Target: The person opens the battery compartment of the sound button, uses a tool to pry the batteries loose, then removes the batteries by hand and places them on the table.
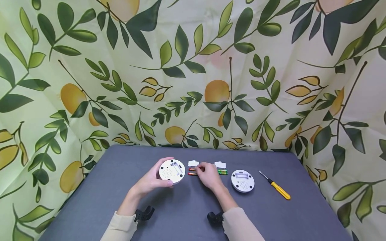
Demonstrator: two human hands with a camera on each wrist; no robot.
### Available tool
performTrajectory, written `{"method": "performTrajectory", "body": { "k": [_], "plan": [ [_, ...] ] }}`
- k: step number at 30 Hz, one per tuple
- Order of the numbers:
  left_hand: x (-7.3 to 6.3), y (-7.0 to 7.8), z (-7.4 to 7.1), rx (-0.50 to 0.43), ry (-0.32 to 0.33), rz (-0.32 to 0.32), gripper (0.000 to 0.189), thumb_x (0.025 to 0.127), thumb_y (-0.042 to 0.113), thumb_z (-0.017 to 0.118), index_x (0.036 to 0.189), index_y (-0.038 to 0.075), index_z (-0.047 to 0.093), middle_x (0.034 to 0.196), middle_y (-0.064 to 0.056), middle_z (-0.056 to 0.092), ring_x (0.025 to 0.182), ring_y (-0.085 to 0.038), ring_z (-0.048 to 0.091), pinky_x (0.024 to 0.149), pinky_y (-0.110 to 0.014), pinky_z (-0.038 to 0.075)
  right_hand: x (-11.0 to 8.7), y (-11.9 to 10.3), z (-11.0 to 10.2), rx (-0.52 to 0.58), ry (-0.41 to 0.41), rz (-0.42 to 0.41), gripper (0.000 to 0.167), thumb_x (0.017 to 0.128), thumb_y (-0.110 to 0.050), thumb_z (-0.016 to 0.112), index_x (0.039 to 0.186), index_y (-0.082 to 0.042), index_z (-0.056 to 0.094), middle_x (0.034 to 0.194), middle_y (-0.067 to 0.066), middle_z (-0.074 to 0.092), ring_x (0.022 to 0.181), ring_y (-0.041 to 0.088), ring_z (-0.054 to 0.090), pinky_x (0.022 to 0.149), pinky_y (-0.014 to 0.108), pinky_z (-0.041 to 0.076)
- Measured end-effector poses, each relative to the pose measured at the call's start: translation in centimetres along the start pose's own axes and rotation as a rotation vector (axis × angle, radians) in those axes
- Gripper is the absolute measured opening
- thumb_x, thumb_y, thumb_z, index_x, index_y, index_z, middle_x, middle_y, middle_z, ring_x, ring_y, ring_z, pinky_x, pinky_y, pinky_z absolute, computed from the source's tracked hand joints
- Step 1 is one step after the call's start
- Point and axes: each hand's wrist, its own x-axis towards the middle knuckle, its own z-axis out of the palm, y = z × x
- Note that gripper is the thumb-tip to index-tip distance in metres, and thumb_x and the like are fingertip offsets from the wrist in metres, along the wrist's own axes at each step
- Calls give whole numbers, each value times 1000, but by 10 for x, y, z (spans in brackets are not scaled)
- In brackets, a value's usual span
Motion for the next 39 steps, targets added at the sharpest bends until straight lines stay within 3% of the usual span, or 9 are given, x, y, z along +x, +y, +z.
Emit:
{"method": "performTrajectory", "body": {
  "k": [6,12,15,19,26,28,32,39],
  "plan": [
    [3,-1,1,49,55,19,87,79,4,84,150,3,33,135,-19,49,111,-25,55,89,-27,49,-14,-32,-12,174,22,12,14,95,-14,71,99,-1,76,74,3,67,65,14,59,59,27,50],
    [8,-2,3,77,163,4,89,81,7,84,152,5,32,138,-18,49,113,-23,54,91,-25,49,-28,-58,-8,411,2,4,18,93,-12,75,108,-2,76,94,10,74,85,34,72,71,26,58],
    [10,-4,2,75,196,-5,90,84,8,82,156,5,28,141,-16,47,118,-21,51,95,-23,46,-33,-69,-2,484,0,12,27,91,-7,76,116,1,73,105,14,74,96,36,71,79,26,58],
    [8,-5,-1,15,174,33,92,89,4,75,160,2,17,152,-21,37,131,-24,43,102,-20,41,-33,-77,3,509,-6,2,42,88,-3,78,127,4,67,116,16,70,104,30,69,87,28,57],
    [0,-8,-12,-63,40,111,85,98,2,58,160,-5,-1,165,-29,8,149,-44,21,109,-22,37,-27,-82,10,432,-46,15,73,82,-17,87,143,5,53,126,16,60,116,30,64,96,37,53],
    [-2,-8,-16,-43,28,122,82,99,1,56,159,-7,1,164,-31,10,149,-46,19,109,-22,36,-23,-83,11,424,-52,16,78,81,-17,87,145,7,49,126,18,58,116,31,63,97,39,53],
    [-4,-11,-22,30,53,118,73,99,-1,57,157,-11,14,159,-35,24,144,-49,30,107,-24,40,-16,-81,15,433,-66,5,80,81,-12,87,145,13,45,125,23,57,114,35,64,95,41,54],
    [-4,-21,-32,116,162,27,66,93,-5,67,149,-16,32,146,-37,43,134,-47,46,106,-34,45,-4,-68,31,377,-170,10,80,81,-10,86,145,12,44,132,24,58,118,35,63,97,38,53]
  ]
}}
